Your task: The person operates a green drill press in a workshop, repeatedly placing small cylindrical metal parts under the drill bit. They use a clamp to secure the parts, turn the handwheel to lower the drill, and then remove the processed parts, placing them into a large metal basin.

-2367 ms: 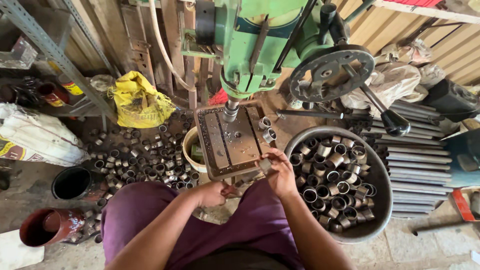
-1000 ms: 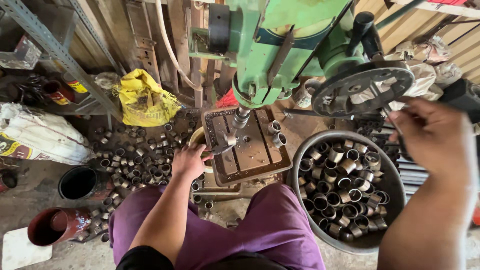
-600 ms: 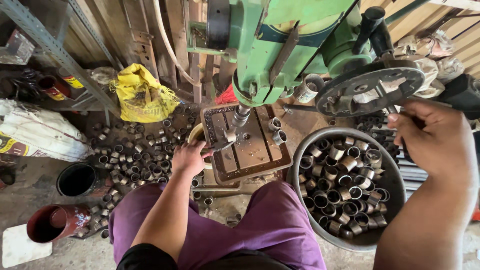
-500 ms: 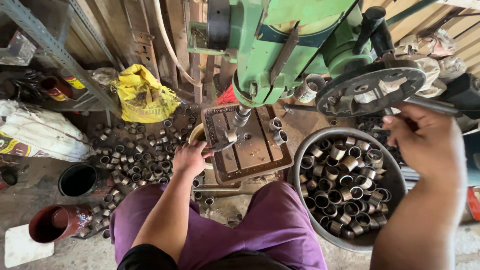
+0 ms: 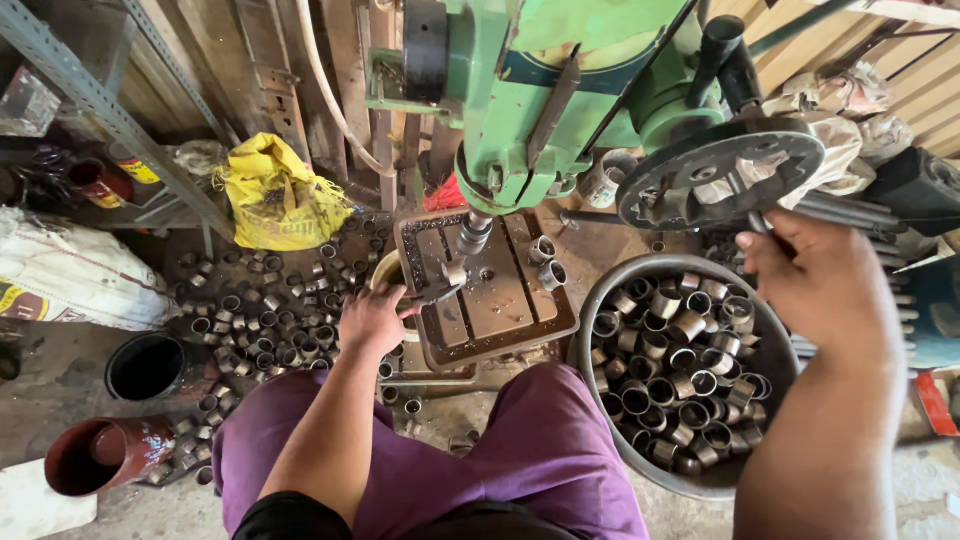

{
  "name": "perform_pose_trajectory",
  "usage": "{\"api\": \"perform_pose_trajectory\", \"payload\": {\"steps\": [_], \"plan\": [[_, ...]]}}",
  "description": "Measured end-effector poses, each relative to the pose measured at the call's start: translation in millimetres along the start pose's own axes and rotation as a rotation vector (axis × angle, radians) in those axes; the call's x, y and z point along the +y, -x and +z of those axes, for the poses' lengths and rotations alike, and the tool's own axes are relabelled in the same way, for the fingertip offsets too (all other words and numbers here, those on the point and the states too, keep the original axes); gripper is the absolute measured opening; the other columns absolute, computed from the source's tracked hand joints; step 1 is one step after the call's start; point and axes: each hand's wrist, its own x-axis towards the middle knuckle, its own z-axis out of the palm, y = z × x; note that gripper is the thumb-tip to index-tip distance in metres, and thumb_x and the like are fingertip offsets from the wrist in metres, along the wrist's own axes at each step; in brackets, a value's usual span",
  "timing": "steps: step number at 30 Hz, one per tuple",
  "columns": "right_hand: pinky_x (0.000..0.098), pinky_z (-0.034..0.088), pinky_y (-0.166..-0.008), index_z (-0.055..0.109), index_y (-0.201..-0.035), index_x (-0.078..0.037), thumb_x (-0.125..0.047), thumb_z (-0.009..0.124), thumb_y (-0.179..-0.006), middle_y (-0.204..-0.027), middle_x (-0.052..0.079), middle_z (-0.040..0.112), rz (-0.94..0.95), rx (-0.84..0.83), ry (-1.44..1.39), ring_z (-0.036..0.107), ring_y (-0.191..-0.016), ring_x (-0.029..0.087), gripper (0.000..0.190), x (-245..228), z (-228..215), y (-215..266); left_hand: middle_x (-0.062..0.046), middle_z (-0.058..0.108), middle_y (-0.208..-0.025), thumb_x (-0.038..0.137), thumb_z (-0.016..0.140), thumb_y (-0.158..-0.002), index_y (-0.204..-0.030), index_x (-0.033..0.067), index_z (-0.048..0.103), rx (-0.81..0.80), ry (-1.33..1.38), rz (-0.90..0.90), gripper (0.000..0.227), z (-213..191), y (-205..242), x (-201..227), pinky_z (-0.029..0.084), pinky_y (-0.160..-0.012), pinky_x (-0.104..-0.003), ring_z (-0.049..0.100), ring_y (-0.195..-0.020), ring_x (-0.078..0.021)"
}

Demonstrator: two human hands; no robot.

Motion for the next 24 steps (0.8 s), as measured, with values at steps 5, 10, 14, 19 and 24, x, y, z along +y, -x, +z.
{"api": "perform_pose_trajectory", "payload": {"steps": [5,10,14,19,24], "plan": [[0.0276,0.043,-0.05,0.074,-0.12,-0.007,-0.019,0.072,-0.098,-0.071,0.004,0.067,0.025,0.033,-0.076,0.054,-0.056,0.007,0.025,11.1,11.8,-2.3,0.0,0.067,-0.116,0.055,0.057,-0.094,-0.123,0.0262,0.064,0.067,0.009,0.035,0.041,0.5,1.5,-2.3,0.049,-0.094,-0.044,0.064,-0.11,-0.0243],[0.0266,0.051,-0.064,0.07,-0.125,-0.004,-0.022,0.073,-0.105,-0.09,0.008,0.073,-0.201,0.321,-0.053,0.064,-0.071,0.009,0.027,46.1,86.0,-7.1,-0.001,0.066,-0.119,0.058,0.054,-0.097,-0.118,0.0249,0.064,0.018,-0.001,0.016,0.04,-1.0,2.0,-1.0,0.048,-0.098,-0.045,0.062,-0.115,-0.025],[0.0304,0.051,-0.067,0.072,-0.117,-0.004,-0.02,0.075,-0.103,-0.085,0.014,0.072,-0.177,0.324,0.025,0.065,-0.068,0.015,0.021,42.3,85.8,-6.1,0.0,0.066,-0.121,0.056,0.053,-0.097,-0.118,0.0264,0.064,-0.01,0.005,-0.01,0.038,-4.6,0.3,1.5,0.046,-0.1,-0.045,0.061,-0.118,-0.0244],[0.0304,0.051,-0.066,0.072,-0.116,-0.005,-0.016,0.073,-0.098,-0.089,0.012,0.074,-0.19,0.242,0.02,0.066,-0.067,0.017,0.021,25.1,60.9,-1.6,0.001,0.066,-0.121,0.057,0.053,-0.098,-0.118,0.0262,0.064,-0.002,0.005,0.007,0.038,-3.1,0.7,0.0,0.047,-0.1,-0.045,0.062,-0.117,-0.0231],[0.0315,0.052,-0.062,0.07,-0.097,-0.004,-0.023,0.072,-0.108,-0.081,0.01,0.072,0.016,0.257,0.093,0.066,-0.065,0.017,0.022,34.6,90.0,-9.5,0.0,0.066,-0.12,0.057,0.054,-0.097,-0.116,0.0262,0.065,0.01,0.002,0.007,0.038,-2.0,1.9,0.0,0.048,-0.099,-0.044,0.063,-0.115,-0.0234]]}}
